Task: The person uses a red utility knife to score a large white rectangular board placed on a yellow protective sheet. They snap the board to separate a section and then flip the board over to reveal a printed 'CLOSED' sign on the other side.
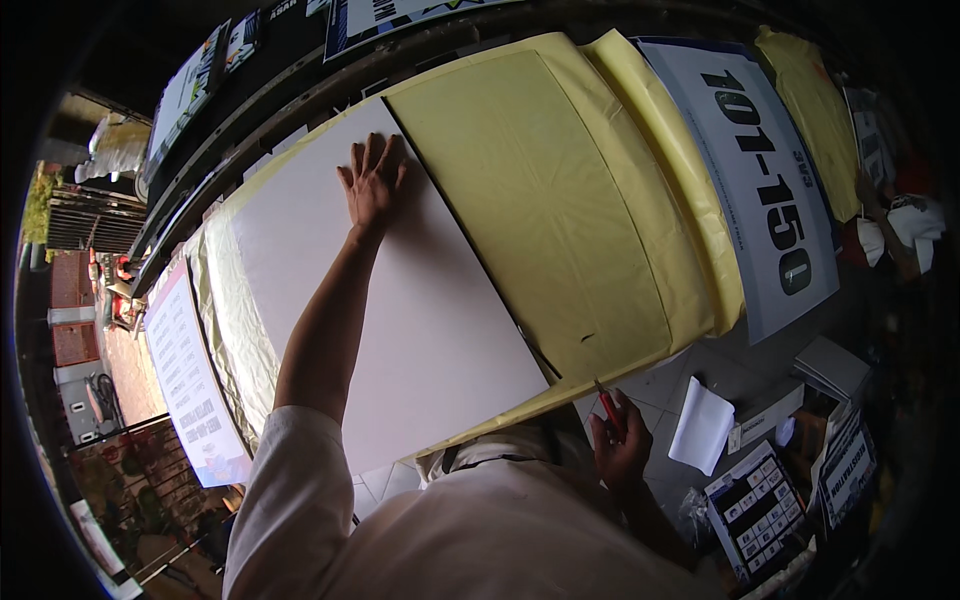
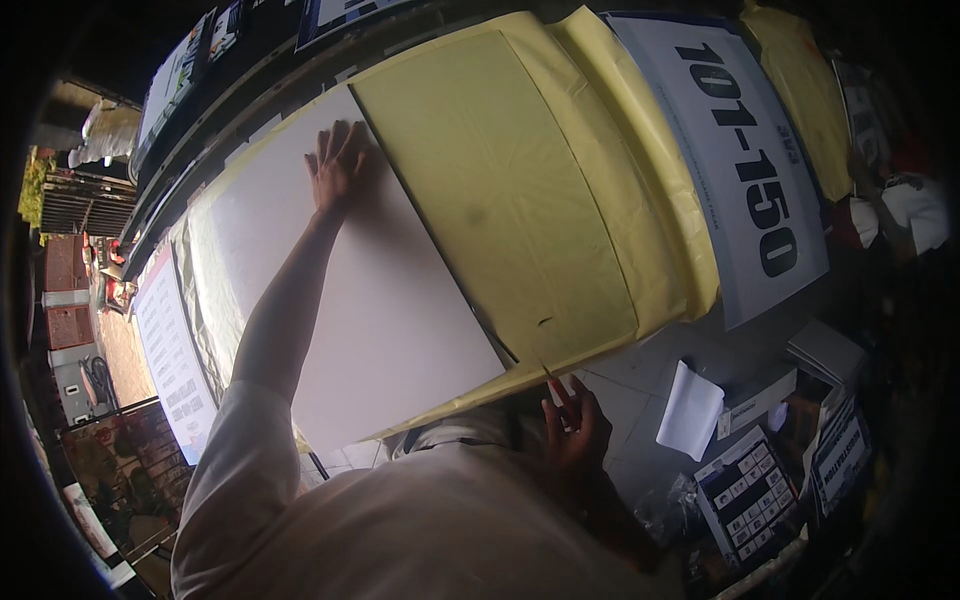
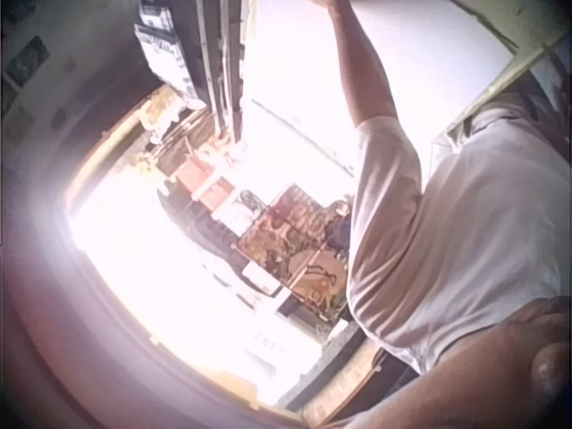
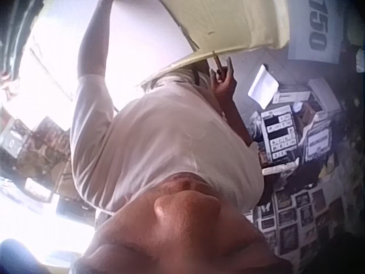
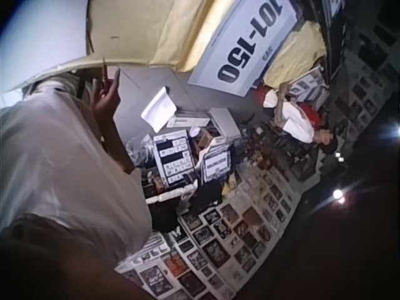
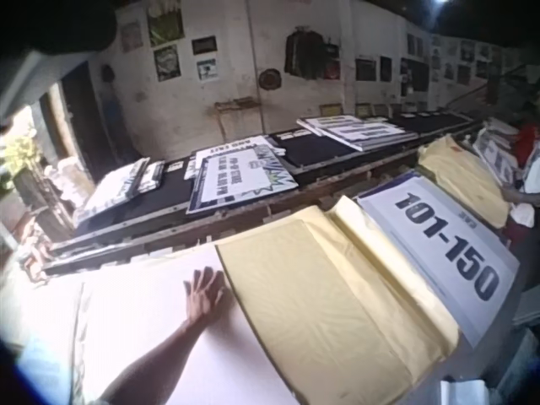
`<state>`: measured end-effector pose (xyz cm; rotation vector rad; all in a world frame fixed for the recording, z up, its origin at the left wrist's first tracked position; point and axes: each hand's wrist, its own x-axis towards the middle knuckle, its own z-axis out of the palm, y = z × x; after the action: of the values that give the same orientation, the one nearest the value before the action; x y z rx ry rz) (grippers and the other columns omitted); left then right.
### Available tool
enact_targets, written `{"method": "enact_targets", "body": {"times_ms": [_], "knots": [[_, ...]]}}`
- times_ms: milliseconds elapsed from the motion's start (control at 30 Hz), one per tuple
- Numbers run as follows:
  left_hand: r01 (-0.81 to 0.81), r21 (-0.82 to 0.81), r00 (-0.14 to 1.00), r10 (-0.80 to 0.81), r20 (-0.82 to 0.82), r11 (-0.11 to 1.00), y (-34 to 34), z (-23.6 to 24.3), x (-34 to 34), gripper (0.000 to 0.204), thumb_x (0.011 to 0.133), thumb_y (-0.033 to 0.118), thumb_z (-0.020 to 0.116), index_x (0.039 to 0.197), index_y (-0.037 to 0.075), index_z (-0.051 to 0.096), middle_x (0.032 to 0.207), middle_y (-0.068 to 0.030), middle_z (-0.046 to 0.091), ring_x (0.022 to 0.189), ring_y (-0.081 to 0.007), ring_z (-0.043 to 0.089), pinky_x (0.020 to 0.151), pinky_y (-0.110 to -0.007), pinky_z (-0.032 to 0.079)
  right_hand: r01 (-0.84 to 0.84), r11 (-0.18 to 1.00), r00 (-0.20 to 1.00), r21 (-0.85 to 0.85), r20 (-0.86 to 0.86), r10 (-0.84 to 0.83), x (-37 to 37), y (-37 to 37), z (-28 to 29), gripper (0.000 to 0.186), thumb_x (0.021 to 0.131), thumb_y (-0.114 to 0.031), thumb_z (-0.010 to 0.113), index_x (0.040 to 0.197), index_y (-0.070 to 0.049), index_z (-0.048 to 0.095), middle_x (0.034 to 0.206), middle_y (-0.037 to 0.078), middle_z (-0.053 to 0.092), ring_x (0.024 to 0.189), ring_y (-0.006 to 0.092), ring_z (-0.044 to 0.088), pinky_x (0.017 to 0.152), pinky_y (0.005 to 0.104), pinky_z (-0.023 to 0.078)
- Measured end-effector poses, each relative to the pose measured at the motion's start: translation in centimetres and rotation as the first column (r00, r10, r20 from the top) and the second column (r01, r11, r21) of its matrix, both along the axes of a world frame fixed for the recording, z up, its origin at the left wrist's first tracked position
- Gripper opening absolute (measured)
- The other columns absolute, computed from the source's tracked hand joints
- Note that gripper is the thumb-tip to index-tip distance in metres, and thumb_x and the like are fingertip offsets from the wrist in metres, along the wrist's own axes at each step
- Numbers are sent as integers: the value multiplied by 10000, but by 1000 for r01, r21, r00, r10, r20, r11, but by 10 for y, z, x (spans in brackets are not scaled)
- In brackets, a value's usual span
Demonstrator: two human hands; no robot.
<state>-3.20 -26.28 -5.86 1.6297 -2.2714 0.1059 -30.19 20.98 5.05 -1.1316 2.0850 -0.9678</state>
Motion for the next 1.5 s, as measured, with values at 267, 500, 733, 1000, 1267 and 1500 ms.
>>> {"method": "enact_targets", "body": {"times_ms": [267, 500, 733, 1000, 1267, 1500], "knots": [[-24, 33, 1000, 23, 19, 999, -3, -2, -1, 596, 1019, 449, 580, 1587, 335, 441, 1696, -70, 317, 1582, -351, 206, 1225, -681, 155, -26, 994, 998, -107, -56, 20, 28, -79, -47, 235, 855, -57, 822, 962, -40, 614, 822, 72, 626, 701, 206, 582, 673, 365, 501], [-16, 16, 1000, 16, -5, 1000, 2, 3, -3, 612, 1003, 419, 610, 1585, 317, 448, 1695, -76, 321, 1569, -371, 231, 1224, -686, 153, -150, 988, 977, -38, -159, 142, 31, -109, -51, 232, 849, -111, 839, 986, -62, 659, 812, 81, 686, 703, 261, 663, 665, 385, 531], [-26, 20, 1000, 26, -10, 999, 0, 0, -2, 620, 996, 441, 606, 1582, 308, 454, 1697, -78, 314, 1572, -371, 223, 1218, -693, 151, -182, 981, 956, 65, -223, 192, 36, -121, -52, 243, 885, -194, 794, 983, -56, 619, 768, 128, 694, 724, 374, 709, 684, 469, 551], [-35, 52, 998, 37, -41, 998, 2, 0, -3, 629, 996, 447, 601, 1587, 304, 445, 1702, -84, 299, 1578, -374, 206, 1223, -693, 128, -182, 983, 980, 38, 90, 178, 21, -133, -33, 216, 877, -35, 770, 949, -25, 566, 800, 114, 660, 666, 237, 641, 668, 372, 525], [-29, 31, 999, 30, -32, 999, 4, 4, -6, 615, 1005, 440, 588, 1583, 276, 455, 1691, -96, 320, 1574, -378, 211, 1222, -688, 128, -243, 970, 970, 16, 19, 243, 19, -140, -39, 286, 838, -95, 831, 973, -56, 581, 854, 91, 717, 748, 294, 697, 701, 418, 535], [-68, 55, 997, 67, 24, 996, 7, 10, -8, 608, 1018, 437, 578, 1595, 318, 427, 1707, -51, 288, 1579, -342, 216, 1248, -659, 145, -199, 978, 975, 64, 110, 191, 25, -148, -49, 321, 827, -123, 855, 951, -56, 567, 832, 71, 713, 705, 233, 666, 687, 387, 526]]}}
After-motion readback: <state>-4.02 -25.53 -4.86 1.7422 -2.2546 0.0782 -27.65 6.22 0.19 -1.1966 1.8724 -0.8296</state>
